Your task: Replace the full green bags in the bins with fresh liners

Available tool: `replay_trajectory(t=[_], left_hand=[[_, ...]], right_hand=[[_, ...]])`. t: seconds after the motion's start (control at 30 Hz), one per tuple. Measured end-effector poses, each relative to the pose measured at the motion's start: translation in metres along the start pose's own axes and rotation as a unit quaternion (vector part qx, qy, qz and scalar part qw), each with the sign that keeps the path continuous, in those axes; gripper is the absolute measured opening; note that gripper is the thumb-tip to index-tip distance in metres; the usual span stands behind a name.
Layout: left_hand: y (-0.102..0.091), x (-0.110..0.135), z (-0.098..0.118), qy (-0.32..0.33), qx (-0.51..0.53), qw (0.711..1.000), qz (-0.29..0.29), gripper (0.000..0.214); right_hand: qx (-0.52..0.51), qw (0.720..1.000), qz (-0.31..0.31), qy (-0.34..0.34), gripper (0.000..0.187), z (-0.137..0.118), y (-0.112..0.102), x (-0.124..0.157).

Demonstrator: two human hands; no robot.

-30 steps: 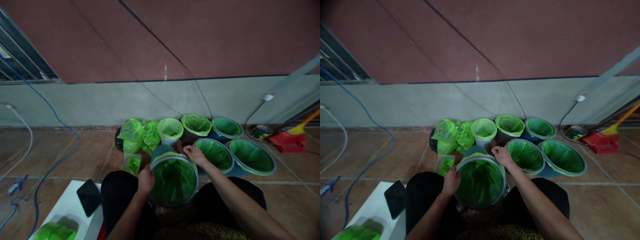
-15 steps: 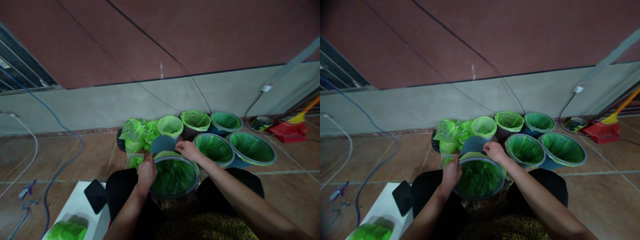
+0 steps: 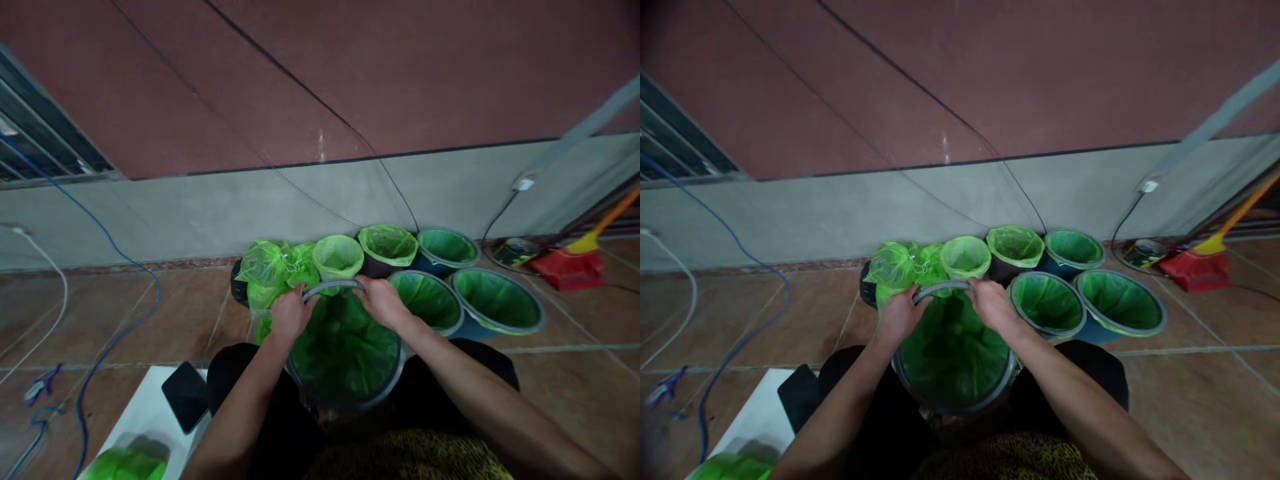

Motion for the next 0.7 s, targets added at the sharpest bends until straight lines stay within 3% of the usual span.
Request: replay_trajectory(t=[0.1, 0.2, 0.27, 0.33, 0.4, 0.43, 0.5, 0.63, 0.7], left_hand=[[0.003, 0.007, -0.017, -0.051, 0.055, 0.997, 0.015, 0.044], [0.023, 0.023, -0.030, -0.121, 0.180, 0.976, 0.027, 0.044], [0.041, 0.036, -0.032, -0.161, 0.323, 0.931, 0.050, 0.047], [0.057, 0.047, -0.031, -0.189, 0.460, 0.866, 0.060, 0.050], [0.068, 0.056, -0.028, -0.202, 0.540, 0.817, 0.030, 0.051], [0.071, 0.059, -0.026, -0.201, 0.558, 0.805, 0.008, 0.050], [0.073, 0.063, -0.025, -0.194, 0.561, 0.804, -0.029, 0.045], [0.074, 0.065, -0.021, -0.184, 0.515, 0.836, -0.043, 0.035], [0.073, 0.065, -0.017, -0.178, 0.486, 0.855, -0.036, 0.032]], right_hand=[[-0.004, 0.997, 0.029, 0.075, 0.022, 0.015, -0.003, 0.002], [-0.014, 0.990, 0.045, 0.133, 0.021, 0.023, -0.002, 0.005], [-0.027, 0.986, 0.047, 0.161, 0.020, 0.026, 0.001, 0.007], [-0.040, 0.982, 0.047, 0.180, 0.021, 0.030, 0.005, 0.007], [-0.051, 0.982, 0.037, 0.178, 0.021, 0.034, 0.005, 0.006], [-0.054, 0.984, 0.029, 0.170, 0.022, 0.035, 0.004, 0.006], [-0.054, 0.988, 0.041, 0.140, 0.024, 0.033, -0.004, 0.009], [-0.031, 0.983, 0.180, 0.034, 0.049, 0.008, -0.024, 0.025], [-0.044, 0.988, 0.148, -0.022, 0.044, -0.010, -0.021, 0.031]])
Point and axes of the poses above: each hand's wrist, its own x-axis away from the middle knuckle, its own y-axis out of the palm, z = x × y, the point moved 1 cm from there along -x, towards the middle knuckle
